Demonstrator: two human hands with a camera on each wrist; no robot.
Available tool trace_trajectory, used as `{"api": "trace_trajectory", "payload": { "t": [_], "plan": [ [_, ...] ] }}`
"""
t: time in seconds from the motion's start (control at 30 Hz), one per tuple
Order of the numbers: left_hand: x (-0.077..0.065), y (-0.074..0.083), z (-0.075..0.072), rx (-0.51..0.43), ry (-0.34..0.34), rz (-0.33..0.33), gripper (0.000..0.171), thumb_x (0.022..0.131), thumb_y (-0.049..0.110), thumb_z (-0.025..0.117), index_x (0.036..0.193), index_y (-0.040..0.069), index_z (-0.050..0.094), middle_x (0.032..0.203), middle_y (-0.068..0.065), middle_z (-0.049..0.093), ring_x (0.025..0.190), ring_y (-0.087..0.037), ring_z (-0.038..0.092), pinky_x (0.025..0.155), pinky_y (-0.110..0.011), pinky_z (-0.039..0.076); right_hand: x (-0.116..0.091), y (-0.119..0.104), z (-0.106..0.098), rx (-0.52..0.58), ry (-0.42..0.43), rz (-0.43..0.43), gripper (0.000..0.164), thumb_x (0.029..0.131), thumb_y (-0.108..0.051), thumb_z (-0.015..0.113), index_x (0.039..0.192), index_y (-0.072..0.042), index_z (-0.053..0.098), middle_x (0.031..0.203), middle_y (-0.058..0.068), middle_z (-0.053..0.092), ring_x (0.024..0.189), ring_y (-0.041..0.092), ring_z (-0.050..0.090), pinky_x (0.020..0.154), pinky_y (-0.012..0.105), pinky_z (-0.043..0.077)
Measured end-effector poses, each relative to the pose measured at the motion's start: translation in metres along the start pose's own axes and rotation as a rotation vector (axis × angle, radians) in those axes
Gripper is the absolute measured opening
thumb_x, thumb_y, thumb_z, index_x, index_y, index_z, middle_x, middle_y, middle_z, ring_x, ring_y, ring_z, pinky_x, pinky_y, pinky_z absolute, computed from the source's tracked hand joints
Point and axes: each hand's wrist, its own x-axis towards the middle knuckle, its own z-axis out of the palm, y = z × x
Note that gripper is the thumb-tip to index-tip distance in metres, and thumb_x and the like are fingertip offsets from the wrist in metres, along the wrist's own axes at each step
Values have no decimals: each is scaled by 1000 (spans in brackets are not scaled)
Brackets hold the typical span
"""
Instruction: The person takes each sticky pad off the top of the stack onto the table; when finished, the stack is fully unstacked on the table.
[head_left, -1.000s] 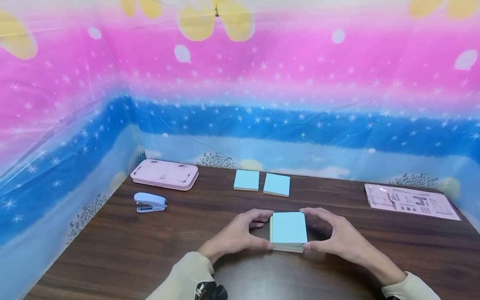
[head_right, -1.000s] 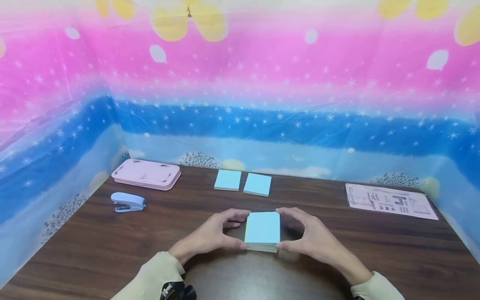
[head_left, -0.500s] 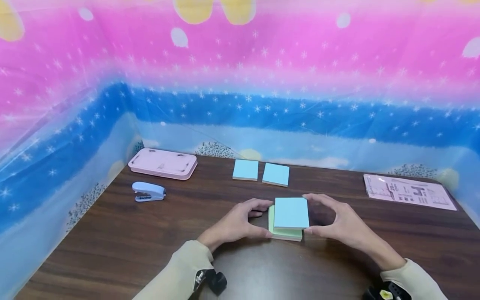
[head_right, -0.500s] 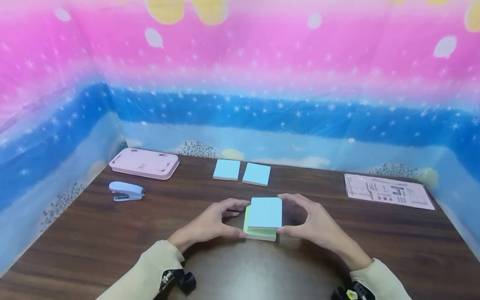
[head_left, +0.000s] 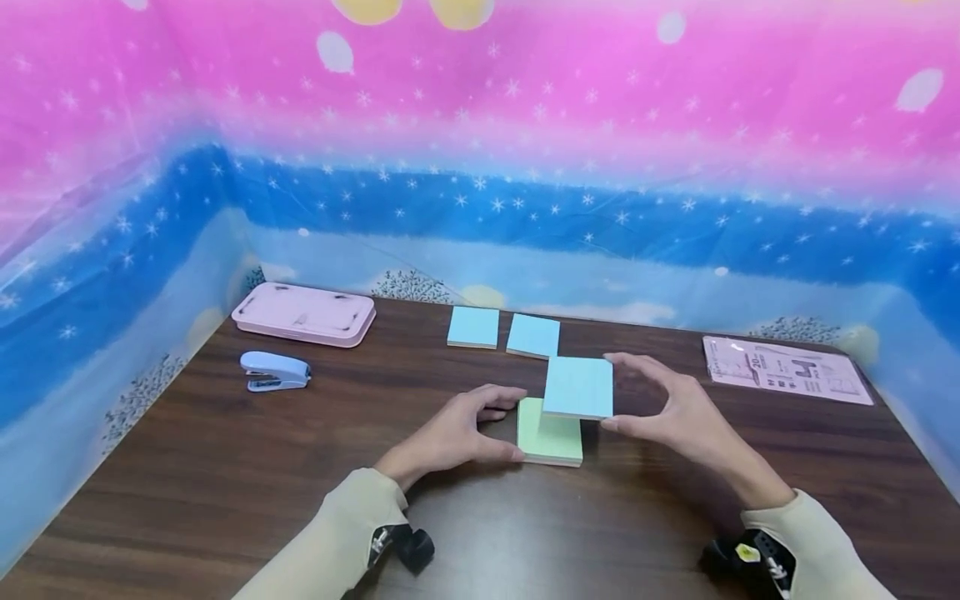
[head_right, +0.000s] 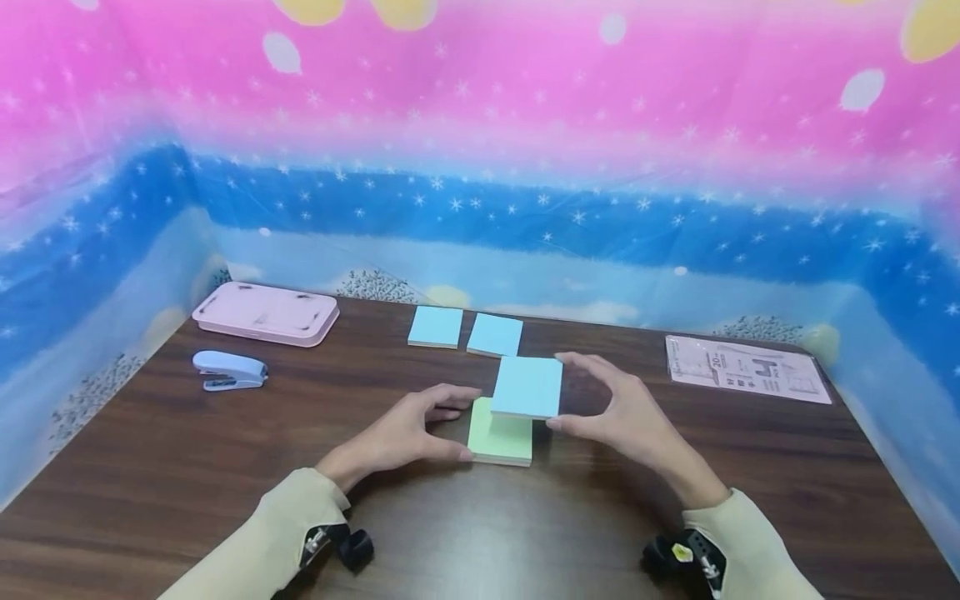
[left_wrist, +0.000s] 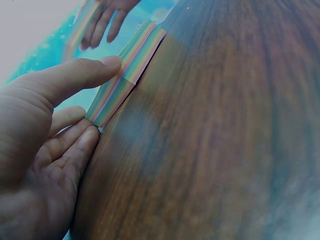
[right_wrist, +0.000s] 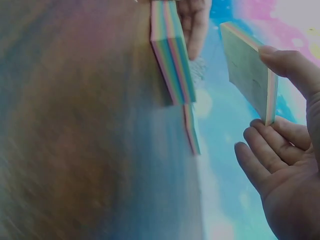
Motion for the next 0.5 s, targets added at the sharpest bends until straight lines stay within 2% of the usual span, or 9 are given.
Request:
{"api": "trace_trajectory", "payload": {
  "t": [0.17,0.33,0.5],
  "plan": [
    [2,2,-1,5,-4,-6,78,85,19,91,154,9,56,152,-3,57,135,-24,58,115,-37,46,3,-1,-14,25,26,30,80,85,-37,93,155,-27,56,156,5,54,143,33,47,112,68,38],
    [1,3,-2,13,-8,-9,78,86,19,90,154,9,55,152,-3,56,136,-24,57,116,-38,45,8,-1,-24,-15,38,42,82,85,-41,92,156,-29,54,158,7,53,142,35,49,111,68,40],
    [0,3,-1,16,-10,-11,77,86,19,90,154,9,55,152,-3,56,136,-24,57,116,-38,46,15,1,-33,-66,50,47,84,84,-43,92,157,-24,54,160,12,50,147,42,42,113,73,35]
  ]
}}
